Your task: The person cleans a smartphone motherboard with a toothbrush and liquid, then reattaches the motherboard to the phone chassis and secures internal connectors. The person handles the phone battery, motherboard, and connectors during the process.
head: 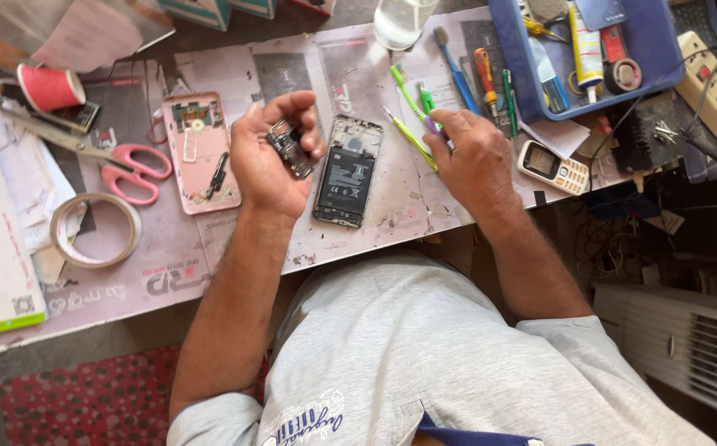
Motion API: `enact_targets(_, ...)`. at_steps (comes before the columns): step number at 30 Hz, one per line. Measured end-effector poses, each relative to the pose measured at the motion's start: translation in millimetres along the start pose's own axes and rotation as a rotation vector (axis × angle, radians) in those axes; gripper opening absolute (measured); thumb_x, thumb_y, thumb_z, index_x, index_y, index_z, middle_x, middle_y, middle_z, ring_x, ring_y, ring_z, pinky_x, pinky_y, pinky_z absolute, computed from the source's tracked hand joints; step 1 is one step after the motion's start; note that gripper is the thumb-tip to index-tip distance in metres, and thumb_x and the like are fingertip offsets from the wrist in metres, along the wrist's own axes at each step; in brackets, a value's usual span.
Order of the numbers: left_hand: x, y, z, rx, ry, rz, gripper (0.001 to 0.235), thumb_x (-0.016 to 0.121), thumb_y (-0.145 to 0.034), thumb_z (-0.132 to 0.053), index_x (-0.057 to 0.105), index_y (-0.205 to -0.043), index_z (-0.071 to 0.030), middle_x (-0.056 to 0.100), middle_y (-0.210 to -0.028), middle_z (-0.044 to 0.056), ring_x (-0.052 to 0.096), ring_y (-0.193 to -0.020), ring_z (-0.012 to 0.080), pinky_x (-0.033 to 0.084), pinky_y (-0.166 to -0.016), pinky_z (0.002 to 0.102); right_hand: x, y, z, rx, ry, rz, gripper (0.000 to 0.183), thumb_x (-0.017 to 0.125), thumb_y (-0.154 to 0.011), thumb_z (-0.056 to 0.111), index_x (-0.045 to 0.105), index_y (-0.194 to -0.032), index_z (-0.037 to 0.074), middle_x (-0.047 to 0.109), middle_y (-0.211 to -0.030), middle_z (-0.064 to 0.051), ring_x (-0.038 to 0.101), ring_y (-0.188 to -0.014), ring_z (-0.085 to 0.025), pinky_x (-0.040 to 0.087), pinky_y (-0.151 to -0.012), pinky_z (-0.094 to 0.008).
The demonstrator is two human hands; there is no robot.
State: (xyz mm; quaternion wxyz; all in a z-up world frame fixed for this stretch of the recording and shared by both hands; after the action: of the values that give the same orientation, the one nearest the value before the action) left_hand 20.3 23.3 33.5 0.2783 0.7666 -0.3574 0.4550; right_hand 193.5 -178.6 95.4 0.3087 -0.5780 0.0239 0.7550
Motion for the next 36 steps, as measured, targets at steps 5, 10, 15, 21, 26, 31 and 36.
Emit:
enact_targets(5,4.6,-2.9,0.5,-0.036,0.101,0.085,0.089,0.048,-0.097,-0.072,0.062,-0.127,0.011,0.069,-0.11,0.021,0.068,-0.088,0.0271,0.06,-0.084,0.045,-5.3,-9.1,12.8,-0.154,0.064,-0.116,0.033,0.088,-0.09,0.012,0.07,-0.117,0.004,0.072,-0.103,-0.013,0.07,-0.09,-0.024,0.059,-0.076,-0.04)
enact_targets(10,-2.9,2.3,4.2,-0.038,0.061,0.207,0.091,0.052,-0.093,-0.075,0.057,-0.134,0.006,0.068,-0.121,0.021,0.072,-0.108,0.0349,0.061,-0.101,0.05,-6.0,-2.3,47.6,-0.283,-0.317,0.042,0.026,0.088,-0.102,0.002,0.07,-0.12,0.002,0.071,-0.111,-0.011,0.072,-0.092,-0.015,0.062,-0.073,-0.03)
enact_targets(15,-5.3,4.9,6.2,0.052,0.002,0.312,0.079,0.047,-0.098,-0.072,0.059,-0.126,0.002,0.07,-0.119,0.018,0.071,-0.108,0.0277,0.06,-0.098,0.041,5.7,-25.0,89.7,-0.607,-0.371,0.054,0.032,0.091,-0.095,0.003,0.069,-0.118,0.001,0.066,-0.119,-0.013,0.069,-0.103,-0.027,0.06,-0.083,-0.04)
enact_targets(21,-17.1,3.0,15.8,0.032,0.063,0.227,0.066,0.044,-0.107,-0.063,0.062,-0.114,0.001,0.068,-0.106,0.01,0.067,-0.102,0.0177,0.057,-0.094,0.034,20.7,-36.5,94.9,-0.747,-0.254,0.062,0.032,0.087,-0.094,0.005,0.068,-0.119,0.002,0.066,-0.122,-0.012,0.069,-0.112,-0.028,0.061,-0.092,-0.043)
enact_targets(26,-7.6,3.8,13.8,0.057,-0.08,0.244,0.053,0.044,-0.112,-0.052,0.063,-0.114,-0.003,0.069,-0.111,0.009,0.067,-0.104,0.0156,0.057,-0.096,0.035,38.6,-33.2,74.9,-0.619,-0.466,-0.071,0.03,0.075,-0.1,-0.008,0.063,-0.126,0.001,0.071,-0.115,-0.015,0.074,-0.098,-0.023,0.066,-0.083,-0.033)
enact_targets(31,4.3,5.3,15.3,0.042,-0.233,0.159,0.027,0.055,-0.11,-0.028,0.065,-0.117,-0.004,0.069,-0.116,0.007,0.069,-0.104,0.0148,0.06,-0.096,0.034,41.7,-29.1,42.4,-0.134,-1.131,0.007,0.022,0.07,-0.11,-0.007,0.061,-0.129,-0.001,0.073,-0.103,-0.012,0.073,-0.078,-0.015,0.066,-0.069,-0.027)
enact_targets(36,-0.1,6.6,16.1,0.081,-0.323,0.2,0.016,0.062,-0.112,-0.015,0.068,-0.108,-0.001,0.071,-0.097,0.008,0.069,-0.086,0.0155,0.061,-0.082,0.032,55.5,-25.6,24.3,0.045,-1.445,0.047,0.009,0.069,-0.109,-0.006,0.065,-0.116,-0.002,0.072,-0.092,-0.014,0.072,-0.071,-0.019,0.064,-0.063,-0.03)
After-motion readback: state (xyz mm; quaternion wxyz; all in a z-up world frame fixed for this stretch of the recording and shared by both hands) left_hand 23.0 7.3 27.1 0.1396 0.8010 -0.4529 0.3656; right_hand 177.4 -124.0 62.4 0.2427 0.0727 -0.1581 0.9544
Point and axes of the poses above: each hand's wrist, its own y-axis away from the middle knuckle, its own x-axis out of the palm, z = x × y, the point moved 2 cm from there along -y, towards the middle knuckle
